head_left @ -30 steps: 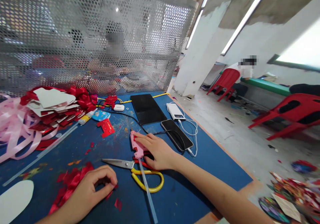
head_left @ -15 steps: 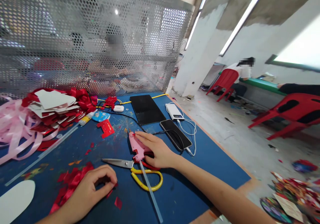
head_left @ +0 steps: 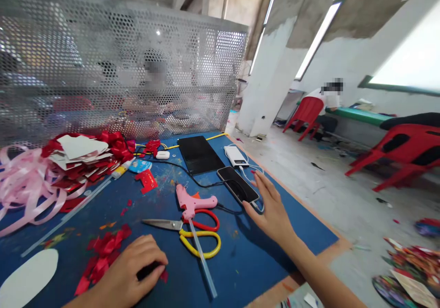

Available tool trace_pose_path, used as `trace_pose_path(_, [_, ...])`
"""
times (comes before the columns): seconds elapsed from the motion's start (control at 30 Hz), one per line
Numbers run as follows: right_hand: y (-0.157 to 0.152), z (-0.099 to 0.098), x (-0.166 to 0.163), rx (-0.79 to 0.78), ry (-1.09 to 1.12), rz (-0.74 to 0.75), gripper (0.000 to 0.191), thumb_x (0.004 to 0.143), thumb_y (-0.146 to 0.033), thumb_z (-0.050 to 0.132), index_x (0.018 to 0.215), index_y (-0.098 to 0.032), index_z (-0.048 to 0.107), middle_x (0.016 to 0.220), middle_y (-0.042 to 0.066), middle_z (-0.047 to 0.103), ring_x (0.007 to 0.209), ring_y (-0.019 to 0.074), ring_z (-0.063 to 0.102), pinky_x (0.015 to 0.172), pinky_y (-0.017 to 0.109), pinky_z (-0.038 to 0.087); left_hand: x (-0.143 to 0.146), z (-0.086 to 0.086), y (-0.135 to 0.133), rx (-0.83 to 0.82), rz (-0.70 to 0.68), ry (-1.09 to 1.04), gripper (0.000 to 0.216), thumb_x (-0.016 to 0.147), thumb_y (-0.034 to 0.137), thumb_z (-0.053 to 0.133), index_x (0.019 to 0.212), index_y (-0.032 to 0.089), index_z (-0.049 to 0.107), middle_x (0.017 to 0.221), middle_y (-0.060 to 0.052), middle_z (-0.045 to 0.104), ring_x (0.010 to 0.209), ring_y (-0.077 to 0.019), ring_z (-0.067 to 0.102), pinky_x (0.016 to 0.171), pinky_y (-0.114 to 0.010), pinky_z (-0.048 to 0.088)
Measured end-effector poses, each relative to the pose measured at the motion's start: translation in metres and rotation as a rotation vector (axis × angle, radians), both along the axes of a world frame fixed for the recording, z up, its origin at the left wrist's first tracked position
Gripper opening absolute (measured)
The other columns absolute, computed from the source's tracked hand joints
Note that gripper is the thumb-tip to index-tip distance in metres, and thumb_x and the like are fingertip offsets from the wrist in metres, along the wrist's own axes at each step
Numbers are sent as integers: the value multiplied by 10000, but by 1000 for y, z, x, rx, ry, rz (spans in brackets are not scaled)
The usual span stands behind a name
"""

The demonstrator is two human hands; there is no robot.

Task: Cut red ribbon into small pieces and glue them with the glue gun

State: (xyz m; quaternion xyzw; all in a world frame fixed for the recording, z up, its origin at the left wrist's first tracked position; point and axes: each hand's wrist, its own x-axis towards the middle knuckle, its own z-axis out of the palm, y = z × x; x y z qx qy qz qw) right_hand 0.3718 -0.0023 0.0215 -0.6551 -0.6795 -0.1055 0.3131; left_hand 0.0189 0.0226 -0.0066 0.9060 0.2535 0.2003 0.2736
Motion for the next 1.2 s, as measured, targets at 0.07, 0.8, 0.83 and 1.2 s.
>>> trace_pose_path(0.07, [-8,-9,9,-108,55,48,690,844,-359,492,1437,-253,157,1446,135,287,1100,236,564,1015,445,384,1,-2,0,29,29,-5,143,898,182,444,875,208,583,787,-20,627,764,-140,559,718,-240,441])
trace_pose_path(0.8, [19,-16,-159,-282,289,1147,649,793,-284,561,1375,-128,320,1391,153,378,1159,184,496,955,301,436,-11,-17,15,-319,561,-531,208,770,368,634,886,207,572,806,-4,623,748,-158,597,695,-242,483])
trace_pose_path(0.83, [20,-18,-159,-294,312,1148,650,791,-276,562,1380,-151,314,1392,144,377,1064,163,551,912,292,465,-11,-16,17,-314,575,-528,191,765,373,637,837,202,589,805,-5,629,747,-158,598,696,-237,479])
trace_pose_path(1.2, [15,-25,-154,-342,400,1118,514,802,-194,523,1304,-190,408,1326,118,447,768,98,584,812,296,507,-12,-8,14,-286,486,-343,261,867,390,492,729,198,603,703,20,581,694,-131,542,682,-209,425])
